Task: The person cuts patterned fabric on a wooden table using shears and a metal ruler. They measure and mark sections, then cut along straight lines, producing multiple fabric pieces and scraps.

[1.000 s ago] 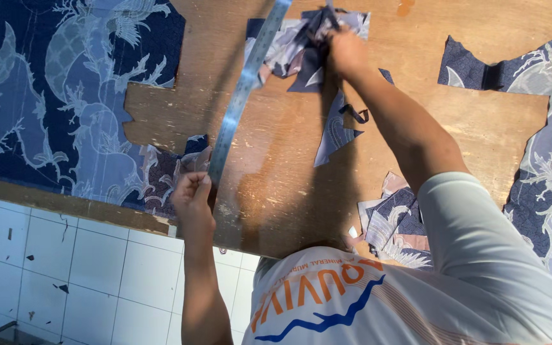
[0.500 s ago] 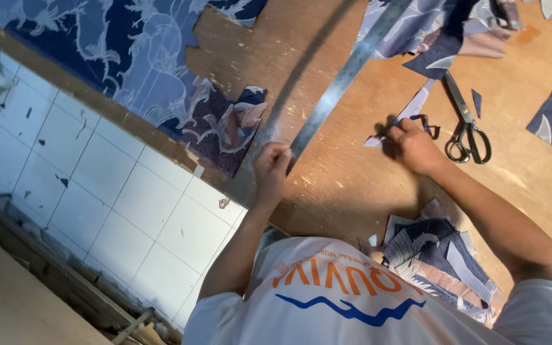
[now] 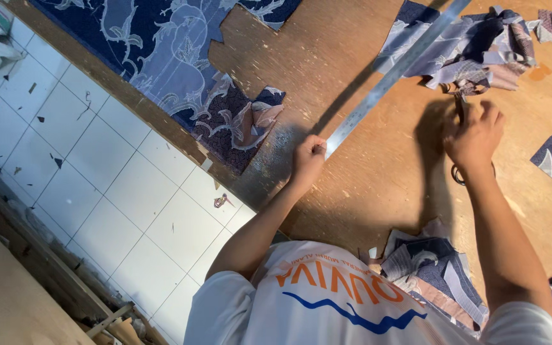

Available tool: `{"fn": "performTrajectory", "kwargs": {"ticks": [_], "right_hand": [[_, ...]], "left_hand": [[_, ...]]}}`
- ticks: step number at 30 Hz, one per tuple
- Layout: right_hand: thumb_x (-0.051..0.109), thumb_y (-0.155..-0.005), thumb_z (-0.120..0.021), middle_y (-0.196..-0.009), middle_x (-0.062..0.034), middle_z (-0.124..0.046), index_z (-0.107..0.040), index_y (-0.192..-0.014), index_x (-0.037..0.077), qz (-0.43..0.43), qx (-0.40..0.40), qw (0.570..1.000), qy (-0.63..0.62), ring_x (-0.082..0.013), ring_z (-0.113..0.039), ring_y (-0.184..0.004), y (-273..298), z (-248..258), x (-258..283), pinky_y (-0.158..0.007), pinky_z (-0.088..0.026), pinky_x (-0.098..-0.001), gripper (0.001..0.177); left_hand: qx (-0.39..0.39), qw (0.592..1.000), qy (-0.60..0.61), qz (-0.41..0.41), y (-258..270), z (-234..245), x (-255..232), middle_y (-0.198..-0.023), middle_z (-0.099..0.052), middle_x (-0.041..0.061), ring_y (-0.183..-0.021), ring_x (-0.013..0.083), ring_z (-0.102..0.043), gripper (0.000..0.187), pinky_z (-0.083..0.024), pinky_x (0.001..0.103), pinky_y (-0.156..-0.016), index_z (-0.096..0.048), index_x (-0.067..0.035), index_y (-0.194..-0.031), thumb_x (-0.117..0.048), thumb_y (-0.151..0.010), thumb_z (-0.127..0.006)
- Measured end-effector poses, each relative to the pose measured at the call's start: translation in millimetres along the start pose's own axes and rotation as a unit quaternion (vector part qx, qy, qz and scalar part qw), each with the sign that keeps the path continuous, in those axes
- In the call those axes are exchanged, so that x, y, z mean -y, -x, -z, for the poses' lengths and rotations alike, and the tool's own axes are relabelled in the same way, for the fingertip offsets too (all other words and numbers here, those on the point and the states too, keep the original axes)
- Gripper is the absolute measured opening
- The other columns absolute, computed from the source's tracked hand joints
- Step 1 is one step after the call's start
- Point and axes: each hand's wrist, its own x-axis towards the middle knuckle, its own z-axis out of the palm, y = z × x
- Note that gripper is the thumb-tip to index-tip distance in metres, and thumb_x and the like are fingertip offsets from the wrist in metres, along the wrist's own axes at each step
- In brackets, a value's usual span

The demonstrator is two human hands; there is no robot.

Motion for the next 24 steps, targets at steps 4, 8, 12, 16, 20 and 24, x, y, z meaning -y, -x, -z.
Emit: {"fn": "performTrajectory", "kwargs": {"ticks": [4, 8, 12, 16, 20, 24], "right_hand": [[0.028, -0.095, -0.075, -0.119, -0.0259, -0.055, -0.066, -0.118, 0.000, -0.037, 0.014, 0.999, 0.018, -0.0437, -0.052, -0.107, 71.3, 9.4, -14.8, -0.092, -0.046, -0.0523, 0.037], [0.025, -0.103, -0.068, -0.113, -0.0261, -0.054, -0.062, -0.122, 0.001, -0.069, 0.006, 0.997, 0.016, -0.0434, -0.053, -0.107, 97.7, 1.5, -29.6, -0.094, -0.047, -0.0530, 0.031], [0.019, -0.097, -0.063, -0.111, -0.0304, -0.056, -0.060, -0.118, 0.000, -0.173, 0.036, 0.984, -0.006, -0.0509, -0.056, -0.109, 92.3, -1.0, -37.3, -0.087, -0.048, -0.0586, 0.028], [0.023, -0.097, -0.068, -0.113, -0.0337, -0.060, -0.061, -0.115, -0.003, -0.230, 0.085, 0.969, -0.028, -0.0531, -0.062, -0.094, 91.9, 8.9, -33.9, -0.084, -0.050, -0.0598, 0.032], [0.020, -0.096, -0.073, -0.099, -0.0285, -0.067, -0.061, -0.121, -0.006, -0.263, 0.077, 0.953, -0.125, -0.0410, -0.067, -0.089, 98.3, 23.1, -8.1, -0.081, -0.054, -0.0505, 0.038], [0.009, -0.098, -0.068, -0.096, -0.0145, -0.066, -0.060, -0.130, -0.005, -0.293, 0.033, 0.900, -0.321, -0.0208, -0.062, -0.081, 121.1, 37.2, 44.5, -0.067, -0.050, -0.0342, 0.035]], "left_hand": [[0.044, 0.994, -0.104, 0.003, 2.5, -11.5, 29.4, -0.075, -0.067, 0.010, -0.070, 0.0189, -0.065, 0.008, -0.051, 0.035, -0.064, -0.066, -0.002, -0.096, -0.007, -0.090, -0.065], [0.082, 0.941, -0.327, -0.044, 16.9, -2.3, 10.2, -0.114, -0.063, 0.025, -0.108, 0.0410, -0.059, 0.022, -0.049, 0.049, -0.087, -0.067, -0.001, -0.106, -0.007, -0.084, -0.066], [0.102, 0.901, -0.417, -0.066, 22.9, 34.9, -32.4, -0.138, -0.052, 0.022, -0.130, 0.0400, -0.049, 0.031, -0.042, 0.052, -0.108, -0.063, -0.001, -0.118, -0.015, -0.090, -0.066], [-0.006, 0.822, -0.553, -0.134, 0.2, 85.0, -45.7, -0.154, -0.036, 0.030, -0.143, 0.0421, -0.034, 0.082, -0.025, 0.057, -0.116, -0.048, 0.004, -0.144, -0.022, -0.070, -0.072], [-0.040, 0.839, -0.529, -0.120, -2.0, 107.8, -25.2, -0.158, -0.029, 0.032, -0.149, 0.0485, -0.025, 0.067, -0.019, 0.061, -0.119, -0.046, 0.000, -0.146, -0.039, -0.095, -0.063], [-0.004, 0.842, -0.517, -0.156, 20.3, 108.6, -5.1, -0.159, -0.031, 0.031, -0.149, 0.0481, -0.027, 0.063, -0.021, 0.061, -0.121, -0.047, -0.003, -0.149, -0.038, -0.098, -0.061]]}}
